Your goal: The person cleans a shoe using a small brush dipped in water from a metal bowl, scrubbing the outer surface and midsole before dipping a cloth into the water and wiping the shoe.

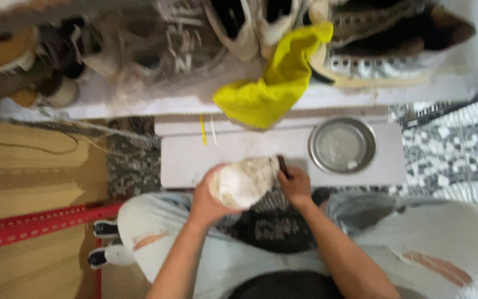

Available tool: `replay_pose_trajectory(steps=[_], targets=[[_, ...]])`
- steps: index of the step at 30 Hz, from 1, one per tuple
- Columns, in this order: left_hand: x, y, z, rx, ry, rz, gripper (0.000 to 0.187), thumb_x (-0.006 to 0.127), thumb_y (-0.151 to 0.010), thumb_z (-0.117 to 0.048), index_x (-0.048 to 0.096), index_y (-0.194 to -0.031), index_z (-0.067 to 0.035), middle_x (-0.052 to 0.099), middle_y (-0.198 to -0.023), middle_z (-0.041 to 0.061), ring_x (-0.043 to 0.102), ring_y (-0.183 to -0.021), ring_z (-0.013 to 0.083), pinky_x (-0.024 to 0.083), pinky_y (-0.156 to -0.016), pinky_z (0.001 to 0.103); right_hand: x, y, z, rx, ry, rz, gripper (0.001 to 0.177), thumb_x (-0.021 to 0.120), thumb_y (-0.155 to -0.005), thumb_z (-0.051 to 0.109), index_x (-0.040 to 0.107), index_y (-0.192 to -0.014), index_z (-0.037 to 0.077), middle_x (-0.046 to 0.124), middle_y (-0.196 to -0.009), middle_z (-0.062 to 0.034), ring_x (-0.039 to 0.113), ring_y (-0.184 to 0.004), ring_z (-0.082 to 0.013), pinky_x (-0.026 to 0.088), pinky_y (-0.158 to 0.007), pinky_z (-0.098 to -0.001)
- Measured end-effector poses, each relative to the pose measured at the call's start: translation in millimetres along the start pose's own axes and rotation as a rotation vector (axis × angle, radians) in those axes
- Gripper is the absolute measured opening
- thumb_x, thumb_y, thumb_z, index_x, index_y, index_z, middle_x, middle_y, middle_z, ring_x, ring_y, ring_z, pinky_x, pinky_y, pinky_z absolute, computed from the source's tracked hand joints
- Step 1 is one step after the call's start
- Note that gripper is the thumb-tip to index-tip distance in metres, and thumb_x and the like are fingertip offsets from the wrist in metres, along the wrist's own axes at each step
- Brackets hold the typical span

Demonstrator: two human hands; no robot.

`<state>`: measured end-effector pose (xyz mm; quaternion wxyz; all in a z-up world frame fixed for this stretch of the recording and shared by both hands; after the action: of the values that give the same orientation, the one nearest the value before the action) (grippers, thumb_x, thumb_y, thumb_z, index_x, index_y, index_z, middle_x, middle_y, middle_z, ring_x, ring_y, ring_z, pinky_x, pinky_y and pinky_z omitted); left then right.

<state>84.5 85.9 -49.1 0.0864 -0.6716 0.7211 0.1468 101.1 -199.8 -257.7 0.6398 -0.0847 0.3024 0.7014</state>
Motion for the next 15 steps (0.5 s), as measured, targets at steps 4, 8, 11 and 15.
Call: replay_pose_trajectory(steps=[4, 8, 11, 15], targets=[[-2.3, 1.3, 3.0, -0.033, -0.002, 0.011, 0.127, 0.118, -0.04, -0.02, 0.061, -0.152, -0.002, 0.071, -0.147, 0.027, 0.065, -0.142, 0.0512, 0.043, -0.128, 0.069, 10.1, 20.9, 27.4, 0.044, -0.305, 0.036, 0.027, 0.077, -0.106, 0.029, 0.077, -0.102, 0.003, 0.071, -0.099, -0.0141, 0.064, -0.093, -0.0211, 0.052, -0.087, -0.035], [0.6, 0.5, -1.5, 0.029, 0.008, -0.004, 0.128, 0.119, -0.038, -0.025, 0.062, -0.149, -0.002, 0.071, -0.149, 0.024, 0.064, -0.144, 0.0467, 0.042, -0.129, 0.064, 7.4, -2.1, -11.6, 0.017, -0.109, -0.054, 0.041, 0.073, -0.108, 0.039, 0.08, -0.11, -0.001, 0.071, -0.098, -0.0221, 0.073, -0.087, -0.0331, 0.057, -0.077, -0.0441], [-1.5, 2.4, 2.7, 0.026, -0.003, 0.002, 0.127, 0.119, -0.038, -0.027, 0.062, -0.15, -0.003, 0.071, -0.15, 0.023, 0.064, -0.144, 0.0459, 0.043, -0.129, 0.064, -3.4, 21.5, 38.2, -0.048, -0.126, -0.053, 0.039, 0.075, -0.105, 0.039, 0.082, -0.107, 0.001, 0.07, -0.094, -0.0205, 0.074, -0.085, -0.0332, 0.057, -0.073, -0.0412], [-8.2, -4.7, -3.1, 0.021, -0.016, 0.009, 0.127, 0.119, -0.04, -0.024, 0.061, -0.151, -0.003, 0.07, -0.149, 0.025, 0.064, -0.143, 0.0485, 0.041, -0.13, 0.067, 3.7, -12.8, 6.4, -0.114, -0.111, -0.154, 0.039, 0.073, -0.107, 0.031, 0.076, -0.091, -0.004, 0.069, -0.088, -0.0247, 0.073, -0.084, -0.0402, 0.055, -0.072, -0.0468]])
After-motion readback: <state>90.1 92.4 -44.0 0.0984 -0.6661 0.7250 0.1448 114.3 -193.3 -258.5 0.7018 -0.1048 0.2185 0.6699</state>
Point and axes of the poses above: each hand's wrist, its own y-axis away from the middle knuckle, its own x-axis out of the palm, z = x × y, the point moved 10 cm from there along -y, towards the middle knuckle
